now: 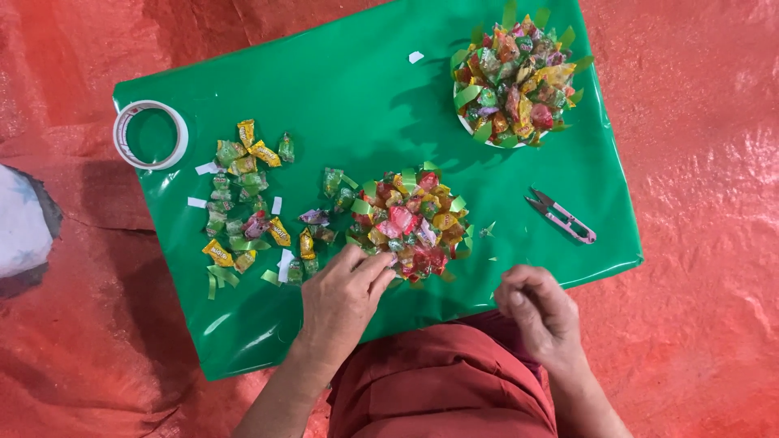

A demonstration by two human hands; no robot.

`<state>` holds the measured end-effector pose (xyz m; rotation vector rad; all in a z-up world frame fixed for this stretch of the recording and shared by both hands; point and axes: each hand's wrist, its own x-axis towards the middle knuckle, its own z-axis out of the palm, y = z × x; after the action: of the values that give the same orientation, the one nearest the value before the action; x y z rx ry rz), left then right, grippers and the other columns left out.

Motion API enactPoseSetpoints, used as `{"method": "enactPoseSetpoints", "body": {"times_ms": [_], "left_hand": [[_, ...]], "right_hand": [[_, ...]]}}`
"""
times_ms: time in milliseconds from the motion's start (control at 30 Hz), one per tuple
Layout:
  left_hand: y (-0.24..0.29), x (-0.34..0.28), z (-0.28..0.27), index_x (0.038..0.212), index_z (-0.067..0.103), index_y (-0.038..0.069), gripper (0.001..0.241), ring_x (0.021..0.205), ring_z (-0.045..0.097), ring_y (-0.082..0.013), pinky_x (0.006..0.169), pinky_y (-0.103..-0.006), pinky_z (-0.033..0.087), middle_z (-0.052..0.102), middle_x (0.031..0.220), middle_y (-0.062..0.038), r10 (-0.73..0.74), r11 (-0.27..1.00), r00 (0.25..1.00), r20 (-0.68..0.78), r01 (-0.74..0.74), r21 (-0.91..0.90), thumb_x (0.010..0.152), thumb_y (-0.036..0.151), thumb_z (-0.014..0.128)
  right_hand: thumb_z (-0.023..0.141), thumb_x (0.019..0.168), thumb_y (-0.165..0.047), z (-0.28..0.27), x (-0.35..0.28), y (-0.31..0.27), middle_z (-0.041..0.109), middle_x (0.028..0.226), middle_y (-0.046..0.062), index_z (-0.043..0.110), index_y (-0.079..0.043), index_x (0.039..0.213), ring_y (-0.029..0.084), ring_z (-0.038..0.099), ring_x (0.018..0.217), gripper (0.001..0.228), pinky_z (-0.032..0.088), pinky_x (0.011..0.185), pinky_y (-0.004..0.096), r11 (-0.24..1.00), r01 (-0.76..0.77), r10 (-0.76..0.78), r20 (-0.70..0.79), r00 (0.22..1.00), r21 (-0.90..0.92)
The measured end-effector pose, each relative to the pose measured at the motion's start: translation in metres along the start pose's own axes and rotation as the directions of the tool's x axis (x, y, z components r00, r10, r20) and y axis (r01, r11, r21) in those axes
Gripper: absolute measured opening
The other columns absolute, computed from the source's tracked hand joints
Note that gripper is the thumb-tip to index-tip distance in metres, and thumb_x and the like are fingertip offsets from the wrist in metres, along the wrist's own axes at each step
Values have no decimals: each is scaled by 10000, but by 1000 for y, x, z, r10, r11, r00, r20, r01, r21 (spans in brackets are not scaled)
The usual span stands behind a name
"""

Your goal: The person arranges individually wrapped candies into a spherical bouquet on a green table. They pick candies from a pile and place them into the growing arrangement, occasionally adjusting the position of the candies to maintain the shape.

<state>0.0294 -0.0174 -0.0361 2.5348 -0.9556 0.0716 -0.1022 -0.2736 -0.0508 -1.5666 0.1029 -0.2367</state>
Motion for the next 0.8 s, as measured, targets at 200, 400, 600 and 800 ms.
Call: {"method": "enactPoseSetpoints", "body": {"times_ms": [200,400,600,800], "left_hand": [[-6,-2,-10,1130,760,89,285,779,687,-121,598,-221,594,700,945,-15,-22,987,987,-158,-4,-161,887,195,863],[-26,-40,9,1380,549,25,428,1110,602,-259,907,-365,578,567,1314,-176,-378,865,864,-334,200,-460,1005,176,688],[-8,-59,53,1630,125,65,784,1480,422,-401,1188,-541,428,374,1603,-261,-669,99,741,56,164,-982,1039,457,457],[-9,-53,48,1645,95,159,759,1527,351,-440,1214,-589,394,295,1664,-220,-579,-39,807,121,120,-992,1056,500,431]], "right_hand": [[496,1083,-158,-15,3,17,496,800,44,527,-29,1181,178,564,698,165,497,634,284,1000,-4,3,-97,995,-9],[512,1087,-154,-8,13,40,606,1092,58,521,-59,1292,164,643,966,226,558,807,266,996,-40,26,-168,985,-81],[497,1069,-282,-3,34,66,541,1306,133,377,-111,1432,336,646,1213,419,592,993,437,983,-127,155,-232,960,134],[440,1064,-236,2,46,80,492,1467,185,360,-175,1483,383,610,1304,431,528,1041,450,929,-214,281,-197,939,302]]}}
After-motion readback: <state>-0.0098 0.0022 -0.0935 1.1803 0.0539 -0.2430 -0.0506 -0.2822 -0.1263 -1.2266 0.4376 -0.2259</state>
